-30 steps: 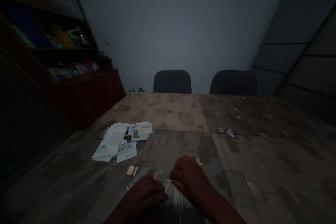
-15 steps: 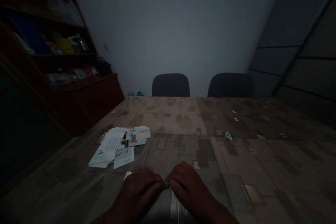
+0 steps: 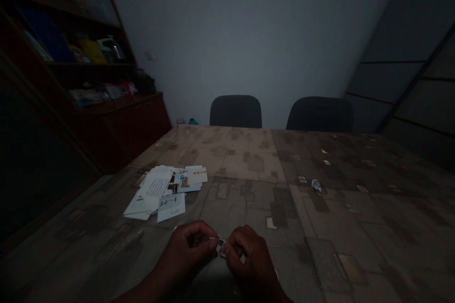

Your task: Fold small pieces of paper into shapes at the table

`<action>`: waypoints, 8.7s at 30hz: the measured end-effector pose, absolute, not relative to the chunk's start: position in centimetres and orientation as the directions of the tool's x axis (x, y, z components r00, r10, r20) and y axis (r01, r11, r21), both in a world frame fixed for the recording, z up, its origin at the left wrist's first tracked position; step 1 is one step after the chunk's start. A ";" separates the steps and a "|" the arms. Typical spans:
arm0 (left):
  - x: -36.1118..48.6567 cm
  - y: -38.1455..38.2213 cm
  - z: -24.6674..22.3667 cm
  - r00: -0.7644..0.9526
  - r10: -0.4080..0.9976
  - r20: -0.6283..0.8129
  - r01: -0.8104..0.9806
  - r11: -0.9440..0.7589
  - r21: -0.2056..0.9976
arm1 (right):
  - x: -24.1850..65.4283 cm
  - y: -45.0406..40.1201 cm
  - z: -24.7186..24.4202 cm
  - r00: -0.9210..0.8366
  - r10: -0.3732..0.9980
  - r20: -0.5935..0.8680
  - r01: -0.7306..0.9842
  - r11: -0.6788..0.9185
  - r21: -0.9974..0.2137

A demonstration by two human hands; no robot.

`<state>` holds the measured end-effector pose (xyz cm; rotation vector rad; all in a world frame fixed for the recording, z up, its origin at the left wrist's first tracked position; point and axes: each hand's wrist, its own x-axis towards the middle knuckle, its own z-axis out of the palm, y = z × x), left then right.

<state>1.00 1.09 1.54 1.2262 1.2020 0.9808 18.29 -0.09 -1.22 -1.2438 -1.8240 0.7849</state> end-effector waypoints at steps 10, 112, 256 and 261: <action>0.9 0.7 1.4 0.122 0.987 -0.102 0.052 0.096 0.994 | 18.3 -0.5 -0.1 -0.189 0.977 0.102 0.369 0.167 -0.914; 1.4 0.9 1.0 0.208 0.951 -0.230 -0.168 0.267 0.949 | 17.8 -1.3 0.1 -0.186 0.932 0.312 0.487 0.363 -0.794; 0.2 1.2 -0.6 0.328 0.941 -0.086 -0.204 0.160 0.966 | 17.8 -0.8 0.3 -0.155 0.985 -0.074 -0.101 -0.091 -0.991; 0.3 1.3 -0.7 0.323 0.944 -0.074 -0.197 0.143 0.970 | 17.8 -0.8 0.3 -0.175 0.982 -0.069 -0.118 -0.091 -0.989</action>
